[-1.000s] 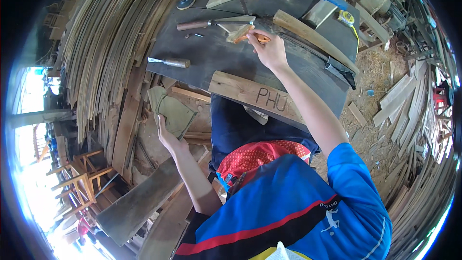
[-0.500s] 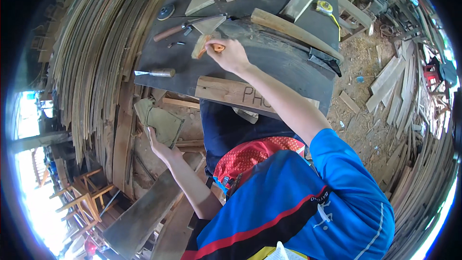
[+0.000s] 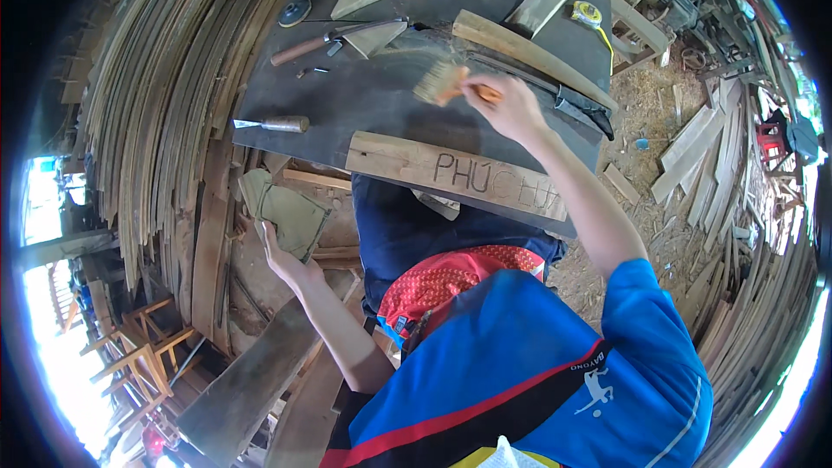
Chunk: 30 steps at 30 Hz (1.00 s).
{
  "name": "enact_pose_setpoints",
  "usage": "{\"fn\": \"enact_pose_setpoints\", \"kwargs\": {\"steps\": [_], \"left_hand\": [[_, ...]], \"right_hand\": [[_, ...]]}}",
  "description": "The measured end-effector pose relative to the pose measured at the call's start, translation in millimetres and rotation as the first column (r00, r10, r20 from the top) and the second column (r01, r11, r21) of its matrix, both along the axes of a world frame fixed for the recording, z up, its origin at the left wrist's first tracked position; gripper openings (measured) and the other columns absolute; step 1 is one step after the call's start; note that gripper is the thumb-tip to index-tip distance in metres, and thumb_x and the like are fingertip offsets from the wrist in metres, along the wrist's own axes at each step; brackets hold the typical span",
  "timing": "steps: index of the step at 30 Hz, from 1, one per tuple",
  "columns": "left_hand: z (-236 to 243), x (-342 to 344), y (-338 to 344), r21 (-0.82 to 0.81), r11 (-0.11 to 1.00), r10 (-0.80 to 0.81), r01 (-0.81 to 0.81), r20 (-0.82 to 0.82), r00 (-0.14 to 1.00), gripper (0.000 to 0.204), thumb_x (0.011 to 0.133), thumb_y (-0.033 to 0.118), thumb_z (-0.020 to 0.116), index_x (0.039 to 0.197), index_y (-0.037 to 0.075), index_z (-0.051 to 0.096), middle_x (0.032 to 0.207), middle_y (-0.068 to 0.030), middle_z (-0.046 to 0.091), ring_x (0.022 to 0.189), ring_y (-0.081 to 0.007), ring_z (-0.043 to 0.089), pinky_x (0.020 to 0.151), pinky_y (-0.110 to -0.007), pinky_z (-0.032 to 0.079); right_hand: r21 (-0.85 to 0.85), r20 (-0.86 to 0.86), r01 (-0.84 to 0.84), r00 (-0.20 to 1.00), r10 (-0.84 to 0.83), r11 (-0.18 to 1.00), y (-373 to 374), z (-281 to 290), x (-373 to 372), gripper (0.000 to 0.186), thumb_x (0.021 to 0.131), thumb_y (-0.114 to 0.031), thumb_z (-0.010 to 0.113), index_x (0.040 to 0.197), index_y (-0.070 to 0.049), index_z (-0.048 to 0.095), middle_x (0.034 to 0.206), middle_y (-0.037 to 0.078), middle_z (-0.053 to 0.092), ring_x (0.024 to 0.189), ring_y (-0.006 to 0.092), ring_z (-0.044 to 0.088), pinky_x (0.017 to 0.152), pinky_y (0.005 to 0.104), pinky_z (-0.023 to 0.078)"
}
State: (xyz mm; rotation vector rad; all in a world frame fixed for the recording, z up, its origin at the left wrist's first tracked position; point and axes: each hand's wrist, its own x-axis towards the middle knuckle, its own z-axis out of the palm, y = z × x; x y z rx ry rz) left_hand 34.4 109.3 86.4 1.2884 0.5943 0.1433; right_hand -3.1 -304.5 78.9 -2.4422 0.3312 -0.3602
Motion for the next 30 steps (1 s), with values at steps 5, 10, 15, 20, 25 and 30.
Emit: {"fn": "enact_pose_setpoints", "kwargs": {"steps": [5,10,15,20,25,30], "left_hand": [[-7,0,-3,0.012,1.000,0.003,-0.003,-0.059,0.998,0.055,0.099,0.036,0.062,0.142,0.001,0.057,0.140,-0.0144,0.059,0.126,-0.0302,0.058,0.109,-0.048,0.043],[1,1,-13,0.038,0.999,-0.031,0.032,-0.045,0.999,0.057,0.099,0.038,0.063,0.141,0.001,0.056,0.139,-0.0148,0.059,0.126,-0.0317,0.058,0.108,-0.049,0.043],[19,1,-18,0.008,0.999,-0.048,0.048,-0.006,0.999,0.053,0.100,0.036,0.061,0.140,0.001,0.057,0.138,-0.0149,0.060,0.125,-0.0315,0.059,0.107,-0.048,0.045],[7,2,0,0.014,1.000,0.021,-0.022,0.003,1.000,0.053,0.100,0.034,0.062,0.141,0.002,0.057,0.138,-0.0148,0.060,0.124,-0.0312,0.060,0.107,-0.046,0.045],[-8,8,-3,0.004,1.000,-0.008,0.008,-0.032,0.999,0.054,0.101,0.036,0.062,0.141,0.001,0.056,0.140,-0.0126,0.061,0.126,-0.0301,0.060,0.107,-0.046,0.046],[-2,3,-9,-0.055,0.998,-0.027,0.029,0.037,0.999,0.049,0.099,0.030,0.065,0.137,0.000,0.060,0.134,-0.0135,0.062,0.121,-0.0285,0.062,0.103,-0.043,0.050]], "right_hand": [[0.175,0.085,0.028,0.995,-0.043,0.984,-17,20,-15,0.026,0.098,-0.026,0.070,0.115,-0.009,0.076,0.090,0.007,0.079,0.076,0.0142,0.073,0.075,0.0293,0.057],[0.493,0.038,0.080,0.993,-0.114,0.866,15,6,73,0.031,0.097,-0.036,0.068,0.114,-0.013,0.077,0.091,0.006,0.079,0.077,0.0168,0.072,0.074,0.0316,0.057],[0.350,0.036,0.178,0.979,-0.203,0.919,28,-39,110,0.027,0.096,-0.038,0.066,0.109,-0.019,0.080,0.090,0.006,0.079,0.080,0.0242,0.077,0.073,0.0360,0.060],[-0.037,-0.128,0.067,0.989,-0.071,0.997,11,27,60,0.023,0.094,-0.038,0.065,0.107,-0.025,0.079,0.088,0.006,0.078,0.071,0.0263,0.075,0.069,0.0376,0.061],[0.118,0.039,0.119,0.992,-0.124,0.986,5,12,85,0.032,0.099,-0.041,0.062,0.110,-0.016,0.078,0.081,0.003,0.078,0.061,0.0169,0.072,0.062,0.0329,0.057],[0.455,0.040,0.188,0.972,-0.231,0.871,44,-19,133,0.039,0.096,-0.045,0.064,0.108,-0.011,0.078,0.083,0.006,0.078,0.076,0.0262,0.076,0.078,0.0363,0.059]]}}
